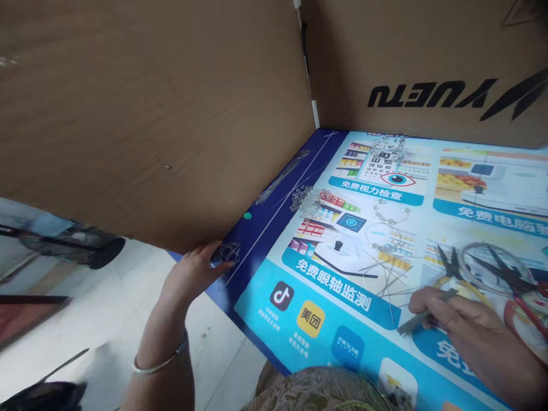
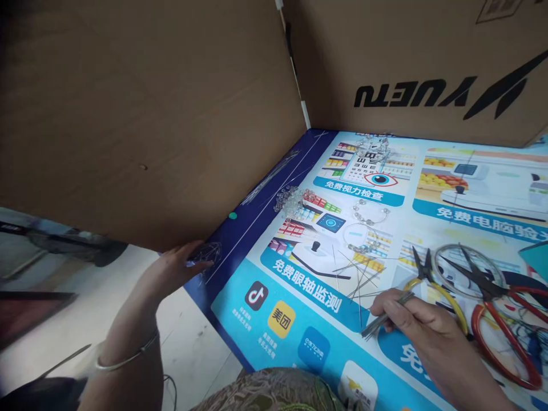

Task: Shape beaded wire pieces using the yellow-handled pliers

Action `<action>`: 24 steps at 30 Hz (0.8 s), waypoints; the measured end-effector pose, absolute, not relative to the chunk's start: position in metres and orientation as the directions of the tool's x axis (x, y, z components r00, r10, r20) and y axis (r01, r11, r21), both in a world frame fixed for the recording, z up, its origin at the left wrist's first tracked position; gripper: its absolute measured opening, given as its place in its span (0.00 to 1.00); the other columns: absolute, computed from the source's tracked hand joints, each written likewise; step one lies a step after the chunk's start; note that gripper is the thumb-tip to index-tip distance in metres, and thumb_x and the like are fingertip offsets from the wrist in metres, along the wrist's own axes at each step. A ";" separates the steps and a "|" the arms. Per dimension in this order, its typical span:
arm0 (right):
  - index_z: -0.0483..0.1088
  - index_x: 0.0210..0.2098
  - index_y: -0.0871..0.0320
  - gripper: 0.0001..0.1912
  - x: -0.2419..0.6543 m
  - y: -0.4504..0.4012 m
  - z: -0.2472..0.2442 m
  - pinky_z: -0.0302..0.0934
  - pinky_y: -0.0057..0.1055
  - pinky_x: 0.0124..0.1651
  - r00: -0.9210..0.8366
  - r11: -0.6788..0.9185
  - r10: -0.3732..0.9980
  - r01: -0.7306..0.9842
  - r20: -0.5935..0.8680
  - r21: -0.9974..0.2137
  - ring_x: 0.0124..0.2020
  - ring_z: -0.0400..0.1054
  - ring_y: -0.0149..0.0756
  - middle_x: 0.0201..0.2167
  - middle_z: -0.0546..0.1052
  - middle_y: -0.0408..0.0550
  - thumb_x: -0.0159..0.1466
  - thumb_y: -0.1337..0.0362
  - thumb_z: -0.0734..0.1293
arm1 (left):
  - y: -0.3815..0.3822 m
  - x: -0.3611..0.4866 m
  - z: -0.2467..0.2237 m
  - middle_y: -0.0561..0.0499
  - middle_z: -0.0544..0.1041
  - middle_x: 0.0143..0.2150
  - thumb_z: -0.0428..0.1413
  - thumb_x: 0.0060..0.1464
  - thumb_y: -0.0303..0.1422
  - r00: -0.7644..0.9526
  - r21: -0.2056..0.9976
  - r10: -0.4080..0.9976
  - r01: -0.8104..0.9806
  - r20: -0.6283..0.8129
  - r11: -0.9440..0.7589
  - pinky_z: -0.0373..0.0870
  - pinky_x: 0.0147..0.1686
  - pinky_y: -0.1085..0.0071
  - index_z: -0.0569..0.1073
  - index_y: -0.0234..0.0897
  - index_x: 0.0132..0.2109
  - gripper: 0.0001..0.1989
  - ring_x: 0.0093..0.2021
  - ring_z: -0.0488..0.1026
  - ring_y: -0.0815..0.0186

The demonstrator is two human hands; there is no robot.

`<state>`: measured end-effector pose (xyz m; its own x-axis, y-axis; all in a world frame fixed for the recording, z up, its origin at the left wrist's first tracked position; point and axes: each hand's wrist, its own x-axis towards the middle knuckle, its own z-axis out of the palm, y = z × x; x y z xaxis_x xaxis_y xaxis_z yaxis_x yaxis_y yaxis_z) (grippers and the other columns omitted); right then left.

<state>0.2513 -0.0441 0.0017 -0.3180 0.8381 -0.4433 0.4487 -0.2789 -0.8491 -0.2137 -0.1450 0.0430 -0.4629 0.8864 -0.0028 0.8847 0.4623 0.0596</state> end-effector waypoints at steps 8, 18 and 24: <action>0.73 0.34 0.53 0.18 0.255 -0.043 -0.006 0.63 0.25 0.35 -0.301 -0.295 0.832 0.469 -0.465 -0.832 0.34 0.66 0.38 0.33 0.75 0.44 0.56 0.47 0.61 | -0.110 -0.213 0.024 0.48 0.73 0.49 0.53 0.46 0.50 -0.395 0.192 0.919 0.902 0.000 0.388 0.66 0.43 0.67 0.63 0.43 0.56 0.31 0.47 0.70 0.56; 0.74 0.33 0.56 0.19 0.264 -0.042 -0.026 0.62 0.27 0.37 -0.339 -0.229 0.857 0.425 -0.388 -0.876 0.40 0.66 0.43 0.36 0.74 0.48 0.56 0.48 0.62 | -0.050 -0.181 0.010 0.46 0.65 0.58 0.51 0.51 0.44 -0.227 0.406 0.959 0.903 0.169 0.143 0.58 0.54 0.61 0.61 0.41 0.58 0.28 0.57 0.60 0.57; 0.74 0.31 0.54 0.19 0.269 -0.037 -0.032 0.65 0.28 0.34 -0.292 -0.257 0.866 0.437 -0.406 -0.862 0.36 0.68 0.43 0.34 0.75 0.47 0.54 0.46 0.62 | -0.077 -0.202 0.008 0.47 0.66 0.56 0.48 0.55 0.41 -0.375 0.558 0.894 0.809 0.246 0.185 0.64 0.49 0.62 0.63 0.41 0.56 0.22 0.55 0.63 0.58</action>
